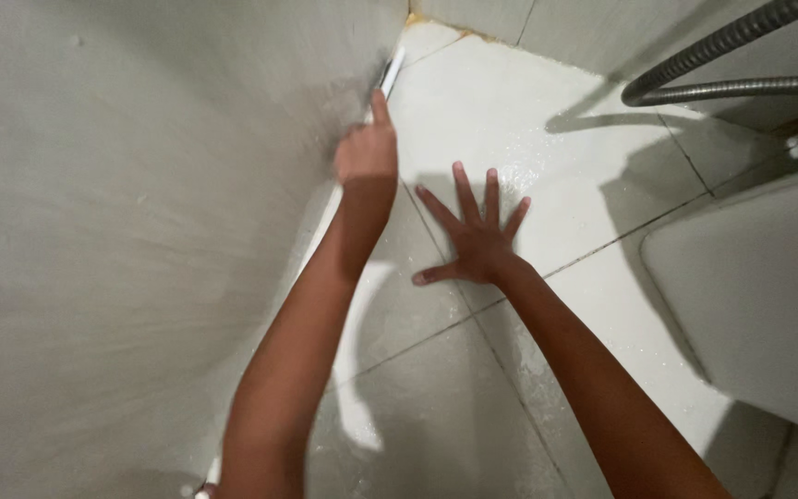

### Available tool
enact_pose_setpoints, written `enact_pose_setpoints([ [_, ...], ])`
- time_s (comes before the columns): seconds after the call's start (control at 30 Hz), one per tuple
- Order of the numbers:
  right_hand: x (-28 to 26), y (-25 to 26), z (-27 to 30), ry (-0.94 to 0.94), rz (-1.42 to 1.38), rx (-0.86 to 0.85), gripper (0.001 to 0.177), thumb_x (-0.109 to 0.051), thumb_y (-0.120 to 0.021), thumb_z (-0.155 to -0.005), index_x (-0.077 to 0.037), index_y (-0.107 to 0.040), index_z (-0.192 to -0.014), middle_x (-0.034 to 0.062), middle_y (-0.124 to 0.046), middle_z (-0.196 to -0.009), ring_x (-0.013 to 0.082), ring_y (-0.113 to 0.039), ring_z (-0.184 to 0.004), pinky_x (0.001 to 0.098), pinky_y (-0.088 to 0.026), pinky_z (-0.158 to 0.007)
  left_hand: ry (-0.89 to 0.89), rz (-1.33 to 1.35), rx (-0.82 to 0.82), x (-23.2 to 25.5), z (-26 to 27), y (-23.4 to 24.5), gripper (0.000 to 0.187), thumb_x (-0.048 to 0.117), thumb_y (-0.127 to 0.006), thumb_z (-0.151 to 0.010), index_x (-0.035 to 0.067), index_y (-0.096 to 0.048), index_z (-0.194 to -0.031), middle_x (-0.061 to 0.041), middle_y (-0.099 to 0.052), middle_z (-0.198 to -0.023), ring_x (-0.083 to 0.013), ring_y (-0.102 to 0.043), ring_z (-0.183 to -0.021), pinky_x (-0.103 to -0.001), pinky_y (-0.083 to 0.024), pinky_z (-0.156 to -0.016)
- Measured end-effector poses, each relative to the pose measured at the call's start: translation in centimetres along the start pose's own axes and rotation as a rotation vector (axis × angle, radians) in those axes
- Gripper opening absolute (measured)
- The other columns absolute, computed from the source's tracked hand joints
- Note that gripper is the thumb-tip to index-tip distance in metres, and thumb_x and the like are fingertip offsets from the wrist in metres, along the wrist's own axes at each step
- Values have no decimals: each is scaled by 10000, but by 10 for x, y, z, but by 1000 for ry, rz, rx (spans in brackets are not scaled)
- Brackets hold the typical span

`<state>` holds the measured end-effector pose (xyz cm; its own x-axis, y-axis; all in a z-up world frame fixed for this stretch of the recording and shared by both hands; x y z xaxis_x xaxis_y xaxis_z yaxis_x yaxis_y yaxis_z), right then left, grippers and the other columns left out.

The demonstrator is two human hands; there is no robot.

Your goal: The person scrubs the grout and edges of a tiled floor using a small handheld brush, moving around a floor squeegee and a trash can.

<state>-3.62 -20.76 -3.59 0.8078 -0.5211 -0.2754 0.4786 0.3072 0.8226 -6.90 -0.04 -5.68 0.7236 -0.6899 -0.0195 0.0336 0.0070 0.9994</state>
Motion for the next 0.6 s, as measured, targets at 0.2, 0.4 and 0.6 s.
enact_pose_setpoints([
  [0.2,-1,0,1,-7,21,-2,1442,-924,-724,-454,-499,42,-1599,95,351,-1649,478,393,-1428,880,129,-1007,91,93,-61,-62,167,6,778,6,-583,-1008,97,-186,-1671,-191,-727,-753,-154,-552,-457,-294,-430,-381],
  [0.4,0,0,1,2,-8,3,1415,-909,-726,-483,-497,33,-1604,94,353,-1653,479,397,-1433,876,137,-1011,13,49,113,-18,49,-18,808,71,-668,-936,63,-220,-1609,-187,-750,-854,-229,-687,-621,-347,-547,-500],
  [0.6,3,-2,-4,1,7,-12,1414,-902,-715,-474,-508,40,-1603,96,357,-1653,490,386,-1434,882,111,-1007,12,-1,20,-14,27,-5,911,87,-731,-824,80,-228,-1583,-192,-731,-848,-240,-714,-640,-316,-571,-490],
])
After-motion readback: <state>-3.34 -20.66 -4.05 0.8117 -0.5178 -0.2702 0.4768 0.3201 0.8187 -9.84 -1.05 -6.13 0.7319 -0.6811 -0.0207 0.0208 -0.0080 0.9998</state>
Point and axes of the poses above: each hand's wrist, its own z-axis away from the middle knuckle, its own y-axis out of the back of the hand, x = y × z, the point moved 3 cm from there along -z, towards the middle knuckle
